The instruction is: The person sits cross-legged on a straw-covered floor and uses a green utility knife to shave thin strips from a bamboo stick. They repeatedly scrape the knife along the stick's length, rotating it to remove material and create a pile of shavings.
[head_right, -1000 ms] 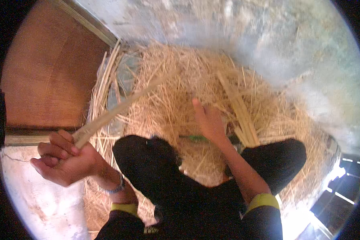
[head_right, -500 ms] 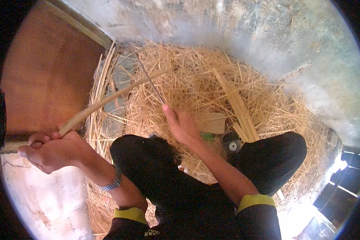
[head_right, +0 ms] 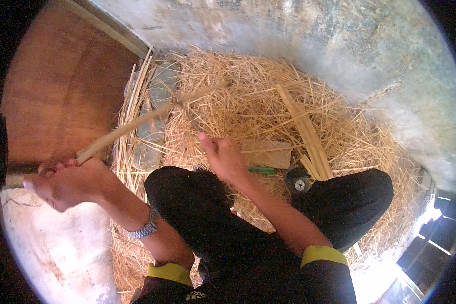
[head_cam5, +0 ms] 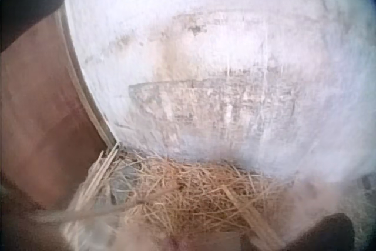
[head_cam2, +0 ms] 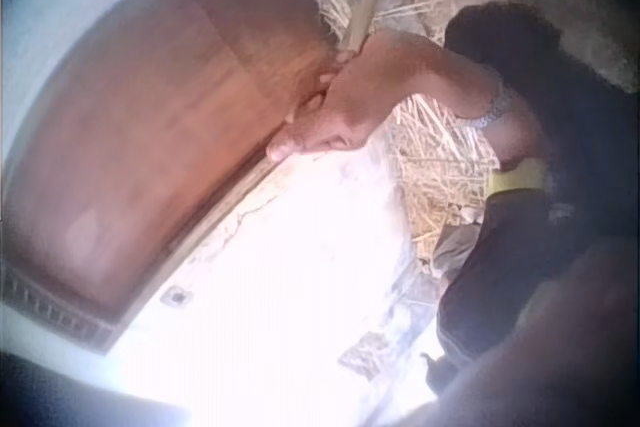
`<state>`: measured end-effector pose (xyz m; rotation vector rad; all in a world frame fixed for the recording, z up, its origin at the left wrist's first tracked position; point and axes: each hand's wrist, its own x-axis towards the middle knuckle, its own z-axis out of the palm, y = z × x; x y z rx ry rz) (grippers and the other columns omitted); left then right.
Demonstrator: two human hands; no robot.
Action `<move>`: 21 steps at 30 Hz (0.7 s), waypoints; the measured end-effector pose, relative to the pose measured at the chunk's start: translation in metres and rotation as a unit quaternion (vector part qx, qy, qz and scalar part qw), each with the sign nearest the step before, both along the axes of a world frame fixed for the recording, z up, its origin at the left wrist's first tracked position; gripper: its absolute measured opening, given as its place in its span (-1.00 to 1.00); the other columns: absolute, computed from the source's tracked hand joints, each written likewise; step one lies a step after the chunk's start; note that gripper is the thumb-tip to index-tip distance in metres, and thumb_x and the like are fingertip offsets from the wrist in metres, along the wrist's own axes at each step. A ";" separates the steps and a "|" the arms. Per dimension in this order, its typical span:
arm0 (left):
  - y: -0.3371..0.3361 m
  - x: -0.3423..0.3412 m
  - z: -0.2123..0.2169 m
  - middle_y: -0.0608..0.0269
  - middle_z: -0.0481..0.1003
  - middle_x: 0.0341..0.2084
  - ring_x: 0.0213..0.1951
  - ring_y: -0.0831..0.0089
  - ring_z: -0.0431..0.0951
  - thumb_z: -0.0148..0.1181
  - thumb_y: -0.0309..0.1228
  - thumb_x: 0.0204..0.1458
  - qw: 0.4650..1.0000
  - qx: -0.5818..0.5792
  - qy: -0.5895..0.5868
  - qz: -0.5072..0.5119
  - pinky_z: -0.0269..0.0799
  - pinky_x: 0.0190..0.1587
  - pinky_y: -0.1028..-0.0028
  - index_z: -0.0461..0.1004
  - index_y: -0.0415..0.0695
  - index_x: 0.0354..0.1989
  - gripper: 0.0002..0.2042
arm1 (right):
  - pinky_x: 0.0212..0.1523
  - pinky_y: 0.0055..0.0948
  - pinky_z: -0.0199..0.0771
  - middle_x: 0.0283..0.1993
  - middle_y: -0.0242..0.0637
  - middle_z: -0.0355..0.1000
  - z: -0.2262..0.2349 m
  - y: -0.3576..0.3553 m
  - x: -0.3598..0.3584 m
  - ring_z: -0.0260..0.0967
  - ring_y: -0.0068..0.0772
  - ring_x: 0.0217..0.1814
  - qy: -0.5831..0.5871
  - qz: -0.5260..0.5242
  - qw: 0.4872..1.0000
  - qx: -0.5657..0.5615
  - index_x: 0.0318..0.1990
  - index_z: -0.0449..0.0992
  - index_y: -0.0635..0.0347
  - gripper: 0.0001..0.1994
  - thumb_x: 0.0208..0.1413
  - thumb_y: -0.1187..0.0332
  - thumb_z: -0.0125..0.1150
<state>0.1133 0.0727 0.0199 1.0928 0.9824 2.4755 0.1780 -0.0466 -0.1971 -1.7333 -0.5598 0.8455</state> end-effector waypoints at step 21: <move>0.014 -0.054 -0.019 0.37 0.00 -0.83 -0.85 0.63 -0.09 -0.25 -0.22 0.12 0.863 0.127 0.120 -0.474 -0.17 -0.77 0.61 -0.06 0.04 -0.74 -0.63 | -0.53 -0.10 0.19 -0.77 0.00 0.19 0.047 -0.018 0.021 0.21 -0.06 -0.68 -0.089 0.007 0.996 0.020 -0.63 0.36 0.42 -0.31 0.13 -0.16 -0.23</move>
